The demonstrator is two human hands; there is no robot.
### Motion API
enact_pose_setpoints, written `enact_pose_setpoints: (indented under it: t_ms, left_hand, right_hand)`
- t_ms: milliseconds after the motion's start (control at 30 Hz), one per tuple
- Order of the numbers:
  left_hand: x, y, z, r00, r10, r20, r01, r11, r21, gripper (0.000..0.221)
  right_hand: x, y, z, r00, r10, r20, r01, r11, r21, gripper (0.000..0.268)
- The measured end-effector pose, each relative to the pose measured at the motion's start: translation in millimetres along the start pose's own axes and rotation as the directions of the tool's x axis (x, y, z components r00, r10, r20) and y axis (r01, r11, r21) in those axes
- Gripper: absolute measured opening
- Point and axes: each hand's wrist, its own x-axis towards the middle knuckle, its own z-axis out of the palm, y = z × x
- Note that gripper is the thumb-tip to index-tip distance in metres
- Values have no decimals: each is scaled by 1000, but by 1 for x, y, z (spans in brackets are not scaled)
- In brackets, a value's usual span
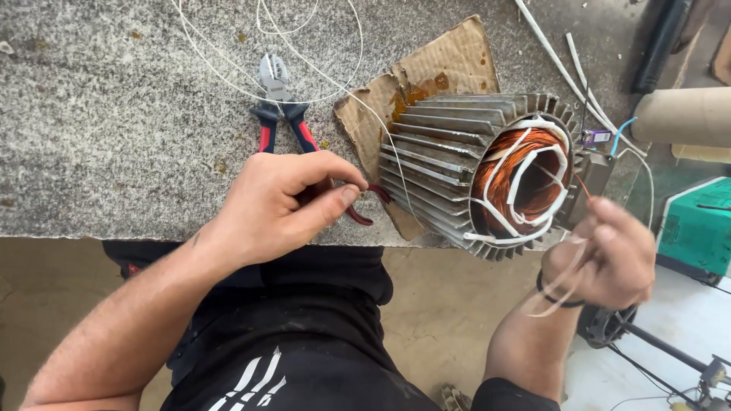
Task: Securing the copper windings of an electric motor stator by tying them with string at a workbench.
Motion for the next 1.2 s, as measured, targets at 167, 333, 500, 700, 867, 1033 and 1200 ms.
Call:
enact_pose_setpoints:
  t_ms: [167,333,500,700,867,1033,1200]
  left_hand:
    - [-3,-2,0,1000,-2,-8,2,1000,13,9]
    - [-2,-2,-1,1000,5,-19,-5,1000,5,10]
    - [-3,-3,0,1000,7,-1,-7,1000,23,10]
    - [-3,1,-1,1000,21,-2,-21,1000,2,9]
    - [-6,-1,-2,1000,28,-14,-28,1000,2,9]
    - [-8,-2,-4,999,40,-26,-40,999,-6,8]
    - [-8,-2,-6,999,42,-16,-42,999,-6,9]
  right_hand:
    - [39,-22,18,899,438,-14,-437,897,66,19]
    - [63,-39,27,807,588,55,-589,808,14,19]
    - [63,-52,36,801,599,-13,-599,801,-21,20]
    - [62,-54,41,743,666,-72,-664,746,51,21]
    - [65,-57,38,676,736,-36,-736,677,15,18]
    - [68,-56,39,656,754,36,-755,656,21,18]
    - [63,-48,32,682,726,90,-730,682,31,21]
